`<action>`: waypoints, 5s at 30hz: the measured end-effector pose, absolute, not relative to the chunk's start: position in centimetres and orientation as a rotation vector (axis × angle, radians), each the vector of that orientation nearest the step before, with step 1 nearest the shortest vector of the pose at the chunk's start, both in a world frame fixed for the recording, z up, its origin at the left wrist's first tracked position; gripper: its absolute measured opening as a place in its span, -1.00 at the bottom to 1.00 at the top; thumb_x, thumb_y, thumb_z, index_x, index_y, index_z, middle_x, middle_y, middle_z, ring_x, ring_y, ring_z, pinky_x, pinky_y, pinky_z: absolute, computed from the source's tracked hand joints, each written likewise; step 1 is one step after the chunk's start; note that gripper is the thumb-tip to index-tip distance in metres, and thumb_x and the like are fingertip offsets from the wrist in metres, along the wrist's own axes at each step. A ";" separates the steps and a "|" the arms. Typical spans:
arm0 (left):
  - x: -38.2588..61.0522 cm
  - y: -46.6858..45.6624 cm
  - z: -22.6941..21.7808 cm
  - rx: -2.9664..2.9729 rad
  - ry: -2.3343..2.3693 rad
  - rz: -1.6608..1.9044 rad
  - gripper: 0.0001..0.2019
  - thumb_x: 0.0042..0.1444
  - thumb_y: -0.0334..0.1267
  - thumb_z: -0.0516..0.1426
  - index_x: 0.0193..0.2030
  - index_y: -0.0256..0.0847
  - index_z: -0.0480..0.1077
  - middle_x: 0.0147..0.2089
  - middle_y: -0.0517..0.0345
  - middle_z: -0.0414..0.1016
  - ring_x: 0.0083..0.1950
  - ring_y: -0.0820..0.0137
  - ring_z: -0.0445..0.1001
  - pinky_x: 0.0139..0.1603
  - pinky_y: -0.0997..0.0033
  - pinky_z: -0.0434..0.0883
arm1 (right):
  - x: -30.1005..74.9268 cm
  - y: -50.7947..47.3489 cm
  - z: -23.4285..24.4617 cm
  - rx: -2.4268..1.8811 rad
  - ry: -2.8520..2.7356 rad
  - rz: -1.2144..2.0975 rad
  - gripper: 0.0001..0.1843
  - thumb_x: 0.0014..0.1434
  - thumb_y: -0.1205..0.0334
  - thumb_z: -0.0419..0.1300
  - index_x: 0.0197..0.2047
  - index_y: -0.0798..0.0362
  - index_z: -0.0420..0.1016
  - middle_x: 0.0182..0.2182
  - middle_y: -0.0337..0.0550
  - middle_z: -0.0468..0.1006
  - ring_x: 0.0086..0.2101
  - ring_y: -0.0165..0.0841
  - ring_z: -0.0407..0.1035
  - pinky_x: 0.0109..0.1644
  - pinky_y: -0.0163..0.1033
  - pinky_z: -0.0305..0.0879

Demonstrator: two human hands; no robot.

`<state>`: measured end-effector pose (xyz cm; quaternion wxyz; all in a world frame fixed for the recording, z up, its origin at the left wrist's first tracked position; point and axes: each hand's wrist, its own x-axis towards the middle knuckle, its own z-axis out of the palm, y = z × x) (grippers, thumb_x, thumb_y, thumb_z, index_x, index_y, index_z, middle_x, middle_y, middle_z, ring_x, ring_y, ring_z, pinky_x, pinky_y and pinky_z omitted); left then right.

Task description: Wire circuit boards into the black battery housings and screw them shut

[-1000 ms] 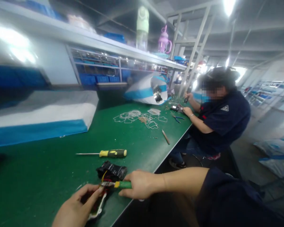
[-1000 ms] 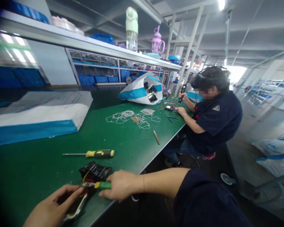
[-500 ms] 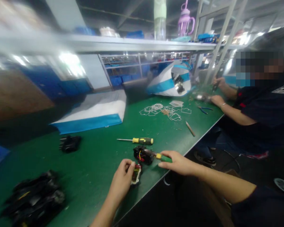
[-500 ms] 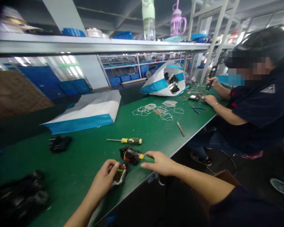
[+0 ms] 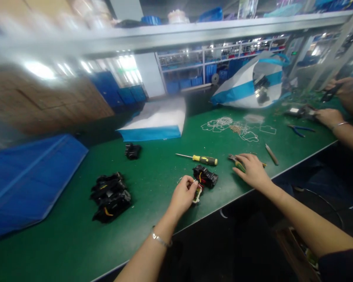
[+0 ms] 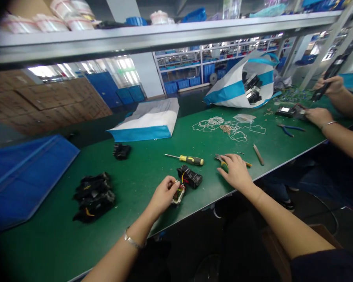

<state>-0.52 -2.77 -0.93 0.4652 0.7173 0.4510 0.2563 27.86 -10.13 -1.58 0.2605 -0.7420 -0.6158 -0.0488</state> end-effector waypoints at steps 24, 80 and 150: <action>-0.4 -3.1 0.2 2.139 1.182 0.378 -0.71 -0.10 -0.30 0.17 -0.19 -0.08 0.28 -0.23 0.25 0.47 -0.25 0.41 0.43 -0.24 0.46 0.27 | 27.6 -11.6 0.7 -1.653 -0.934 0.067 -0.62 0.01 0.07 0.26 -0.14 0.07 0.39 -0.32 -0.17 0.51 -0.37 -0.31 0.37 -0.23 -0.21 0.30; -2.7 -5.4 7.2 1.692 0.902 0.931 -0.57 0.06 -0.14 0.19 0.08 -0.17 0.37 0.08 0.06 0.45 0.07 0.29 0.42 0.14 0.32 0.34 | 13.6 -8.8 4.3 -0.834 -1.175 1.216 -0.31 0.10 0.17 0.25 0.27 -0.08 0.15 0.19 -0.08 0.29 0.16 -0.22 0.20 0.22 -0.08 0.17; -2.6 -0.8 -0.1 1.692 1.353 0.893 -0.71 0.09 -0.24 0.12 -0.05 -0.20 0.44 -0.05 0.06 0.53 -0.04 0.37 0.47 0.07 0.36 0.34 | 13.8 -7.3 -2.1 -1.602 -1.282 0.771 -0.61 0.21 0.05 0.09 0.04 0.05 0.22 -0.41 -0.19 0.56 -0.41 -0.33 0.45 -0.34 -0.29 0.25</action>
